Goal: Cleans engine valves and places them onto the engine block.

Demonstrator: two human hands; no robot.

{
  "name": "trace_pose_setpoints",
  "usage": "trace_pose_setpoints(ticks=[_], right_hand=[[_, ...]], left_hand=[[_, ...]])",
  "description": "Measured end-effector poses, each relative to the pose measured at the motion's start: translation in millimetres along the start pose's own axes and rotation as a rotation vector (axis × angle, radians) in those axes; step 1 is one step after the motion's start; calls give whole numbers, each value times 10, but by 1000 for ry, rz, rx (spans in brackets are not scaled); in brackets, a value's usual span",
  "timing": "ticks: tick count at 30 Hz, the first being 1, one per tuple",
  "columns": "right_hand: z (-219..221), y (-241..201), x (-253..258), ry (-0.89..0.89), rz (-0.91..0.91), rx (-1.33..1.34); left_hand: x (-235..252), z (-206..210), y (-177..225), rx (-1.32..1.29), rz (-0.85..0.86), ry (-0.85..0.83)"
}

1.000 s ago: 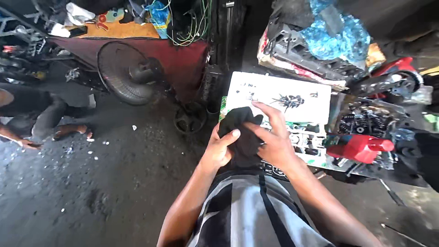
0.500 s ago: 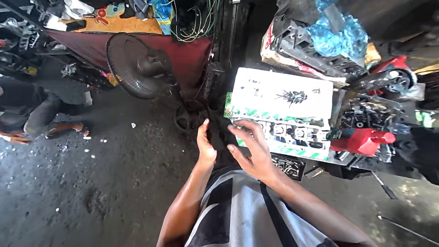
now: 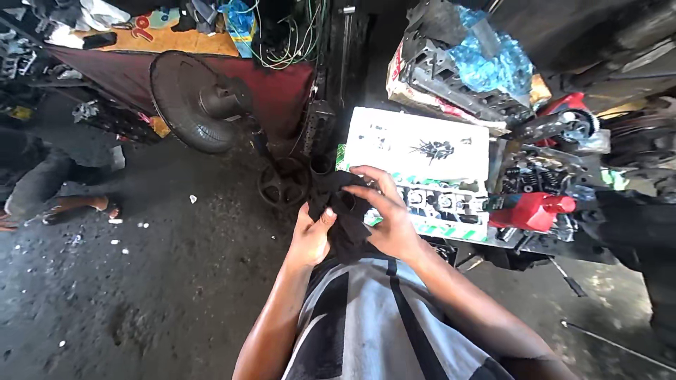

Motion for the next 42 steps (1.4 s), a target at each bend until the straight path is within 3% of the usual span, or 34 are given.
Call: trace_pose_setpoints(ticks=[4, 8, 11, 14, 17, 19, 21, 24, 27, 29, 30, 31, 32, 35, 37, 39, 42], right_hand=[[-47, -119, -19, 114, -56, 8], [-178, -330, -3, 183, -196, 153], [-246, -343, 7, 180, -248, 206], [-292, -329, 11, 124, -262, 186], [-347, -429, 87, 27, -320, 16], [-356, -467, 107, -49, -373, -148], [-318, -427, 69, -132, -418, -235], [-212, -301, -13, -176, -453, -220], [-152, -275, 13, -148, -462, -221], [-159, -263, 84, -109, -446, -233], [-166, -252, 111, -87, -436, -234], [-176, -248, 122, -73, -422, -231], [-186, -254, 114, -74, -405, -223], [-214, -236, 53, -109, -326, -135], [-234, -191, 15, -134, -258, -31], [-217, -136, -21, -139, -196, 150], [-214, -87, -66, -6, -78, 618]], left_hand=[[-112, 76, 264, 505, 339, 168], [-229, -6, 433, 517, 461, 348], [-401, 3, 556, 633, 578, 142], [-490, 252, 606, 1005, 560, -82], [-408, 339, 521, 1434, 516, -105], [-341, 340, 500, 1585, 464, -147], [-314, 315, 471, 1458, 317, -265], [-269, 202, 446, 834, 1, -492], [-258, 4, 292, 79, -298, -430], [-295, 25, 241, -306, -337, -509], [-319, 65, 250, -381, -316, -581], [-328, 92, 261, -309, -270, -592], [-322, 104, 281, -81, -191, -555], [-280, 173, 392, 961, 177, -306], [-276, 236, 394, 1392, 315, -237], [-278, 272, 455, 1466, 392, -304], [-318, 162, 650, 1059, 347, -344]])
Point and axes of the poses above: each hand's wrist, its own x-axis towards the middle knuckle, its own z-axis out of the palm, y = z × x, the point moved 7 cm from there along x, towards the middle knuckle, and after that the axes turned 13 degrees about -z, right-handed, at the moved point
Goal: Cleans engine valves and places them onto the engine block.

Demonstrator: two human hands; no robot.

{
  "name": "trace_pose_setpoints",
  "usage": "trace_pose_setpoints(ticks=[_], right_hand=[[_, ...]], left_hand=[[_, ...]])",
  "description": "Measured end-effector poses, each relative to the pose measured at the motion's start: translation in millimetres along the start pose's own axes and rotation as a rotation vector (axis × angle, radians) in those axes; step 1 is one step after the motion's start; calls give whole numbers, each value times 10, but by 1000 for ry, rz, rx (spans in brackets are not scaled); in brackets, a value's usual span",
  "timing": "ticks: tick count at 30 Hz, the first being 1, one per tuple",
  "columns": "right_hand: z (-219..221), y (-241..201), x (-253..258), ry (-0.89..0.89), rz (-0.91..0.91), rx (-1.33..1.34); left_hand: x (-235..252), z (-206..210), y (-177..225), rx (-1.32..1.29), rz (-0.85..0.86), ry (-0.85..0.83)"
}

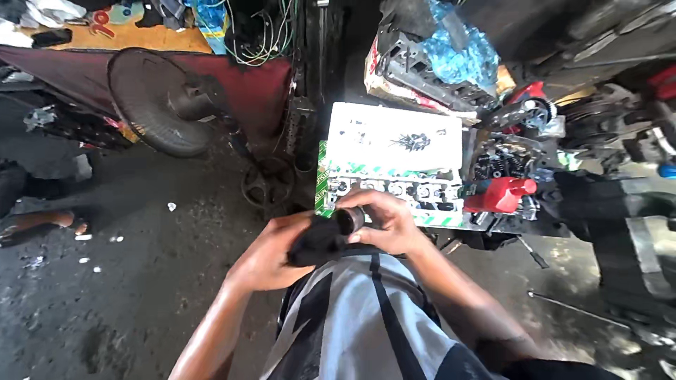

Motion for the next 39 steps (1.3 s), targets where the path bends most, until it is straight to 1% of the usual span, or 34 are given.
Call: trace_pose_setpoints(ticks=[2, 3, 5, 8, 11, 14, 16, 17, 19, 20, 21, 22, 23, 24, 25, 26, 28, 29, 30, 32, 34, 35, 37, 39], right_hand=[[-55, -16, 23, 122, 1, 317], [-71, -49, 36, 142, -16, 454], [-69, -135, 55, 143, -47, 654], [-31, -233, 74, 123, -67, 748], [48, -278, 93, 91, -57, 884], [130, -305, 96, 86, -11, 1040], [158, -292, 95, 81, 10, 1057], [155, -265, 88, 86, 27, 1017], [110, -172, 75, 119, 113, 802], [67, -120, 74, 128, 166, 605], [19, -90, 80, 111, 198, 335], [-18, -97, 98, 83, 190, 13], [-30, -128, 121, 45, 127, -298], [-11, -163, 139, 3, 51, -562], [39, -188, 158, -39, -8, -743], [89, -189, 177, -85, -29, -850], [189, -134, 202, -154, 7, -931], [241, -112, 208, -173, 31, -937], [276, -101, 204, -193, 54, -938], [303, -58, 170, -230, 88, -927], [309, 3, 116, -244, 111, -888], [303, 29, 80, -232, 127, -843], [270, 63, 18, -160, 164, -763], [225, 122, -69, -56, 191, -725]], left_hand=[[-94, -166, -132, -265, -29, 153], [-100, -229, -212, -365, -36, 229], [-83, -275, -330, -449, -40, 293], [-85, -229, -375, -407, -64, 299], [-95, -204, -307, -341, -47, 307], [-95, -236, -123, -303, 19, 305], [-68, -253, 26, -296, 46, 293], [-54, -252, 81, -301, 51, 286], [-13, -217, 157, -293, 47, 242], [22, -172, 179, -277, 39, 195], [63, -98, 183, -265, 15, 142], [113, 9, 158, -260, -28, 84], [171, 135, 103, -287, -89, 25], [232, 258, 21, -375, -161, -1], [293, 362, -80, -511, -231, -3], [335, 439, -200, -671, -291, -13], [334, 493, -407, -938, -379, -34], [306, 498, -472, -999, -410, -34], [285, 516, -517, -1007, -430, -12], [262, 558, -588, -872, -455, 83], [240, 562, -628, -676, -423, 195], [237, 548, -620, -618, -400, 252], [282, 525, -574, -589, -383, 349], [325, 554, -559, -628, -456, 407]])
Point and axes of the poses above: each hand's wrist, its own x-axis towards the middle knuckle, its own z-axis out of the palm, y = z × x, the point moved 7 cm from there along x, towards the middle knuckle, and after that the axes turned 13 degrees about -z, right-handed, at the moved point
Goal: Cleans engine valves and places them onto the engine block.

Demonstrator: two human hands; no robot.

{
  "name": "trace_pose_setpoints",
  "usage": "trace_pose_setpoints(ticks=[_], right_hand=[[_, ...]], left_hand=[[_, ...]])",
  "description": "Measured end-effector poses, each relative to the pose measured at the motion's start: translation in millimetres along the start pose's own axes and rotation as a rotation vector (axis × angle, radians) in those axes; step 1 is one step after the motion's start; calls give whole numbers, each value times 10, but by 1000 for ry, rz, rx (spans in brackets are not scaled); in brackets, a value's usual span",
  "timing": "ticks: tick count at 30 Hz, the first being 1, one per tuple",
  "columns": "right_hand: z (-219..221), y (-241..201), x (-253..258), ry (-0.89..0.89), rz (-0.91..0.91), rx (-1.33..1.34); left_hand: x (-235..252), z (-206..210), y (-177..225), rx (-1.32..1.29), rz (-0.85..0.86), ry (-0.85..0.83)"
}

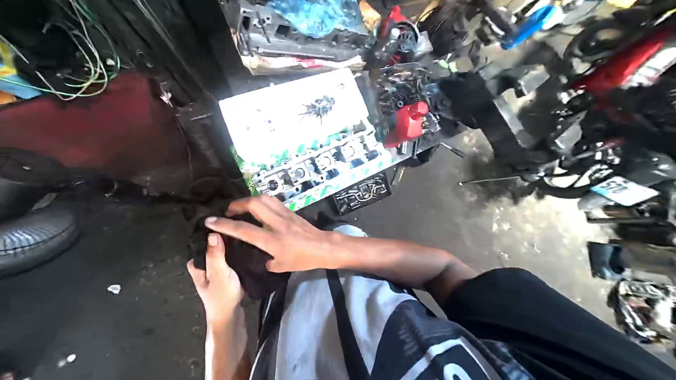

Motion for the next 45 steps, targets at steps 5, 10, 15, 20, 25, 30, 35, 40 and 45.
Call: trace_pose_setpoints(ticks=[5, 10, 15, 20, 25, 30, 35, 40, 45], right_hand=[[48, 211, -105, 72, -2, 68], [3, 298, -128, 145, -25, 63], [-32, 278, -153, 245, -8, -119], [-19, 383, -222, 224, 43, -122], [-37, 364, -235, 191, -29, -115], [8, 337, -167, 134, -80, -108], [-7, 300, -182, 152, -118, -59], [-349, 53, -107, 333, -152, 251], [-469, -34, -83, 284, -140, 187]], left_hand=[[78, 95, -169, -251, -277, -203], [121, 166, -165, -209, -253, -169], [207, 234, -173, -250, -237, -4], [146, 177, -218, -312, -385, -153], [69, 126, -130, 3, -124, -92], [75, 74, -217, -154, -186, 28], [-37, 32, -343, -531, -501, -138], [-67, -190, -228, -723, -372, -223], [-246, -200, 121, -320, -217, -233]])
Point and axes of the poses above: each hand's wrist, its own x-axis towards the middle knuckle, its own z-axis out of the palm, y = z × x, the point moved 7 cm from there along x, towards the middle knuckle, and after that the axes turned 13 degrees about -z, right-handed, at the moved point
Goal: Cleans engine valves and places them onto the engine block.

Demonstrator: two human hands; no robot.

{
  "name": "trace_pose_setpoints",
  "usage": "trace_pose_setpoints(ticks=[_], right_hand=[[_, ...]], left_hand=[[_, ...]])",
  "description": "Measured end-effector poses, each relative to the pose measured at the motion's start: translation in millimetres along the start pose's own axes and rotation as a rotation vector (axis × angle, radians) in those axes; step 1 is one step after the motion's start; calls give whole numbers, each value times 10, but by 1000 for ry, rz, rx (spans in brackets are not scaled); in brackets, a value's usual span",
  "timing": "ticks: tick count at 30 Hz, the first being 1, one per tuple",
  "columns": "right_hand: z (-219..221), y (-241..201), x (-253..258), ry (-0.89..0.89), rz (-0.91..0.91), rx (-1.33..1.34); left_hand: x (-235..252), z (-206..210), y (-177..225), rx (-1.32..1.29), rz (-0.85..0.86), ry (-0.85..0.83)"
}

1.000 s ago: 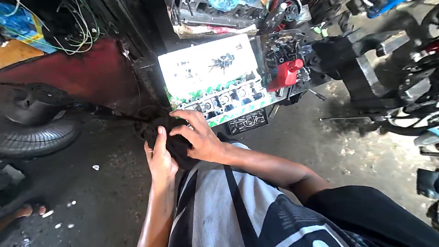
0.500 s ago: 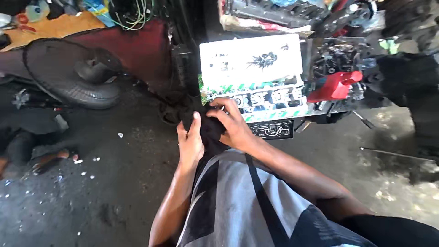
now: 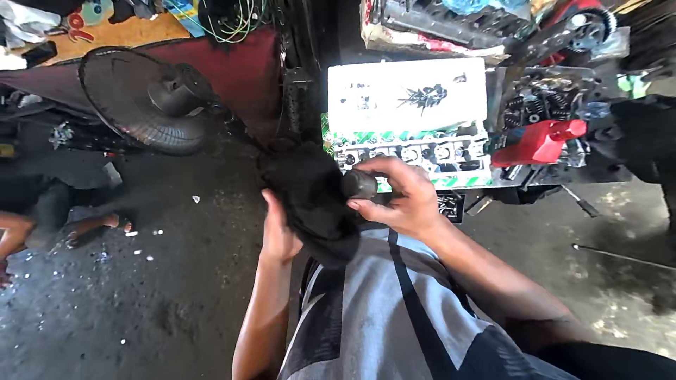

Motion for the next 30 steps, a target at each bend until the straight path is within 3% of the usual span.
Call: trace_pose_setpoints(ticks=[3, 5, 7, 11, 15, 19, 22, 26, 30], right_hand=[[98, -110, 38, -166, -49, -205], [147, -189, 47, -232, -101, -294], [152, -239, 51, -248, -154, -345], [191, -239, -37, -237, -194, -409], [237, -155, -207, -207, -158, -326], [128, -96, -442, -138, -37, -51], [-152, 181, -634, -100, 134, -124], [-712, 566, -983, 51, 385, -237], [-923, 535, -975, 115, 331, -293]], left_hand=[[-20, 211, 33, 548, 144, -17], [-5, 375, 75, 716, 286, -78], [7, 412, 82, 761, 367, -46], [34, 418, 5, 706, 410, 178], [137, 308, -53, 621, 234, 264], [284, -152, -157, 405, -29, 528], [264, -611, -156, 263, -26, 601], [88, -1049, -321, 310, -46, 606], [-62, -1231, -551, 337, -142, 674]])
Point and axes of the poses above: each hand's wrist, its own x-axis towards the middle knuckle, its own z-axis out of the palm, y = z × x, the point moved 7 cm from there along x, towards the middle knuckle, and after that the axes turned 13 degrees about -z, right-handed, at the moved point
